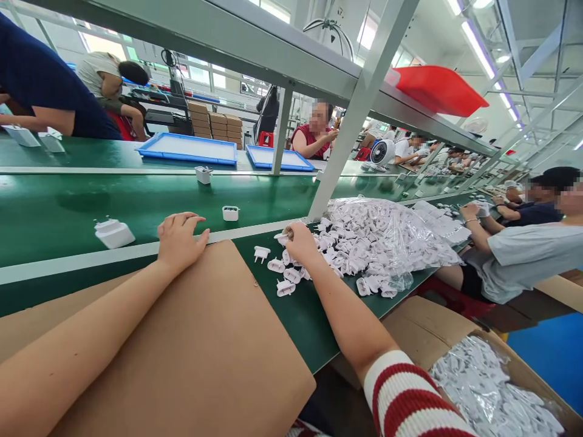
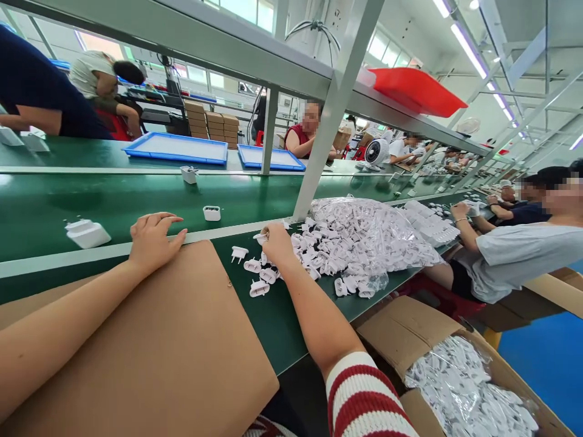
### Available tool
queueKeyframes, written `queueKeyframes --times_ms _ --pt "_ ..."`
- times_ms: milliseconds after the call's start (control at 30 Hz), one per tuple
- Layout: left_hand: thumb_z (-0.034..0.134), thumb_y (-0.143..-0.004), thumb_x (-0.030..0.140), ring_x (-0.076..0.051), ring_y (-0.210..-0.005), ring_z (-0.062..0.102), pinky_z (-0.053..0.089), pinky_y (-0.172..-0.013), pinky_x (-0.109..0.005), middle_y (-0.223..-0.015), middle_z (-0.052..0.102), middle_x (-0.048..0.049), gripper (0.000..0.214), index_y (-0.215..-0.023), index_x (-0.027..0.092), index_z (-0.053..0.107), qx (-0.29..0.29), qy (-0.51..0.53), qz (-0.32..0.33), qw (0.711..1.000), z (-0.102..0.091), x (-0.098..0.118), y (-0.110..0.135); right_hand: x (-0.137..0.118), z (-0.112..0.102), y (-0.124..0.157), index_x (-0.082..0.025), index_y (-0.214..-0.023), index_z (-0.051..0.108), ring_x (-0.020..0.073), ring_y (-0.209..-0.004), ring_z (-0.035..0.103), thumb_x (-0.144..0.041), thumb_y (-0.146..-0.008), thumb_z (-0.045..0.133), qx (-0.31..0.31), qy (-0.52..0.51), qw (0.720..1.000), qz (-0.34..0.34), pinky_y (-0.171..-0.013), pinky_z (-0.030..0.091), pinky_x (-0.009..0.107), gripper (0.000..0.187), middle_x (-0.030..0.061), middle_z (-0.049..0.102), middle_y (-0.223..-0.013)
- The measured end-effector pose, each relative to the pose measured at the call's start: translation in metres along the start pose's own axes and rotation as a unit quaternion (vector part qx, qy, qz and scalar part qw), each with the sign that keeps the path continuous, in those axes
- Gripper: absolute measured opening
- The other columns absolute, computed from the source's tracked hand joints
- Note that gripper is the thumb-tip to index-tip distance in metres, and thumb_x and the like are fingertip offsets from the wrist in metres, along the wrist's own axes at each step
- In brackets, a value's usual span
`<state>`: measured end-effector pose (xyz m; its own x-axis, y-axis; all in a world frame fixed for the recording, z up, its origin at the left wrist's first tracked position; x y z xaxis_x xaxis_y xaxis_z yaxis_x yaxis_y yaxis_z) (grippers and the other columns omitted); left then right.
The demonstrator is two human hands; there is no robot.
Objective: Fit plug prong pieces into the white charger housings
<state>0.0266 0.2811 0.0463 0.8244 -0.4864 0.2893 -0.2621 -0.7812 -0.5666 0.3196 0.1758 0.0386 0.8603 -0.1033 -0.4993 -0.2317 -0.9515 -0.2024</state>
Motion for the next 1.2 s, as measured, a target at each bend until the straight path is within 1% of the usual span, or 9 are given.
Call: queueKeyframes --times_ms 167,267,400,533,667,833,1033,1100,1200 --pt "0.056 -0.091 0.048 -0.04 -0.135 0.043 0.032 -0.116 -0.053 -0.137 0.059 -0.0148 0.052 -0.132 0.016 0.059 -0.068 0.003 -0.091 0.993 0.026 -0.001 -0.034 -0.031 -0.01 0.015 -0.023 -0.117 0.066 0.0155 -0.085 0.057 -0.007 -0.082 0.051 0.052 -0.147 0.983 -0.098 -0.084 0.051 0.03 0.042 0.0043 0.056 -0.104" --pt "0.065 -0.088 0.042 -0.036 -0.129 0.051 0.032 -0.117 -0.049 -0.129 0.064 -0.014 0.051 -0.13 0.014 0.059 -0.135 0.063 -0.129 0.98 0.049 -0.002 -0.056 -0.057 -0.003 0.031 -0.026 -0.118 0.068 0.0172 -0.089 0.057 -0.006 -0.084 0.051 0.01 -0.166 0.973 -0.161 -0.083 0.049 0.03 0.043 0.0015 0.057 -0.091" --pt "0.064 -0.09 0.036 -0.03 -0.108 0.063 0.049 -0.096 -0.043 -0.124 0.067 -0.0126 0.039 -0.122 0.014 0.059 -0.182 0.134 -0.166 0.96 0.067 -0.006 -0.065 -0.091 0.011 0.055 -0.02 -0.115 0.067 0.0161 -0.092 0.057 -0.001 -0.084 0.05 -0.066 -0.128 0.959 -0.245 -0.08 0.047 0.026 0.04 0.0039 0.056 -0.101" --pt "0.064 -0.09 0.042 -0.026 -0.099 0.064 0.05 -0.087 -0.037 -0.118 0.069 -0.0091 0.036 -0.116 0.017 0.059 -0.161 0.132 -0.16 0.965 0.054 -0.004 -0.058 -0.12 0.026 0.085 -0.02 -0.106 0.065 0.0158 -0.089 0.056 -0.002 -0.085 0.054 -0.142 -0.041 0.925 -0.351 -0.073 0.044 0.024 0.03 0.0039 0.058 -0.101" --pt "0.067 -0.085 0.052 -0.026 -0.101 0.065 0.049 -0.082 -0.035 -0.116 0.071 -0.0073 0.041 -0.112 0.02 0.063 -0.147 0.134 -0.137 0.97 0.024 0.01 -0.036 -0.14 0.035 0.112 -0.019 -0.102 0.062 0.0182 -0.092 0.056 -0.001 -0.086 0.052 -0.146 0.054 0.883 -0.443 -0.067 0.041 0.026 0.027 0.0056 0.061 -0.102" --pt "0.067 -0.081 0.059 -0.026 -0.096 0.065 0.049 -0.08 -0.034 -0.109 0.073 -0.0042 0.047 -0.111 0.023 0.065 -0.196 0.167 -0.095 0.962 -0.012 0.036 0.025 -0.135 0.041 0.113 -0.02 -0.108 0.059 0.0153 -0.085 0.062 -0.001 -0.081 0.054 -0.21 -0.031 0.894 -0.394 -0.068 0.045 0.024 0.034 0.0028 0.067 -0.104" --pt "0.068 -0.082 0.057 -0.025 -0.099 0.065 0.05 -0.084 -0.034 -0.11 0.073 -0.0017 0.04 -0.106 0.025 0.069 -0.228 0.223 -0.082 0.944 -0.03 0.056 0.095 -0.106 0.029 0.086 -0.022 -0.092 0.068 0.0146 -0.085 0.066 -0.023 -0.086 0.065 -0.182 -0.272 0.908 -0.261 -0.078 0.054 0.029 0.007 0.0023 0.069 -0.097" --pt "0.068 -0.082 0.056 -0.024 -0.097 0.065 0.05 -0.082 -0.034 -0.109 0.072 -0.0022 0.042 -0.108 0.024 0.069 -0.236 0.235 -0.065 0.941 -0.027 0.06 0.105 -0.095 0.03 0.076 -0.024 -0.102 0.069 0.015 -0.086 0.068 -0.024 -0.082 0.069 -0.146 -0.325 0.913 -0.201 -0.08 0.056 0.03 0.019 0.0034 0.068 -0.106" --pt "0.072 -0.078 0.056 -0.023 -0.092 0.064 0.048 -0.079 -0.034 -0.105 0.072 -0.0034 0.046 -0.11 0.022 0.069 -0.227 0.238 -0.049 0.943 -0.023 0.061 0.111 -0.084 0.043 0.068 -0.026 -0.121 0.065 0.0158 -0.086 0.07 -0.025 -0.072 0.078 -0.133 -0.427 0.889 -0.094 -0.08 0.059 0.032 0.051 0.0049 0.068 -0.114"
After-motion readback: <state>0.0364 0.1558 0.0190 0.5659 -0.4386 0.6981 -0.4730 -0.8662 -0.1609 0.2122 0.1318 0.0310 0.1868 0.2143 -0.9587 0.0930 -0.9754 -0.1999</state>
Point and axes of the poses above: each hand's wrist, its own y-axis away from the middle knuckle, its own z-axis out of the palm, x = y × z, the point moved 9 cm from there along -y, towards the middle knuckle
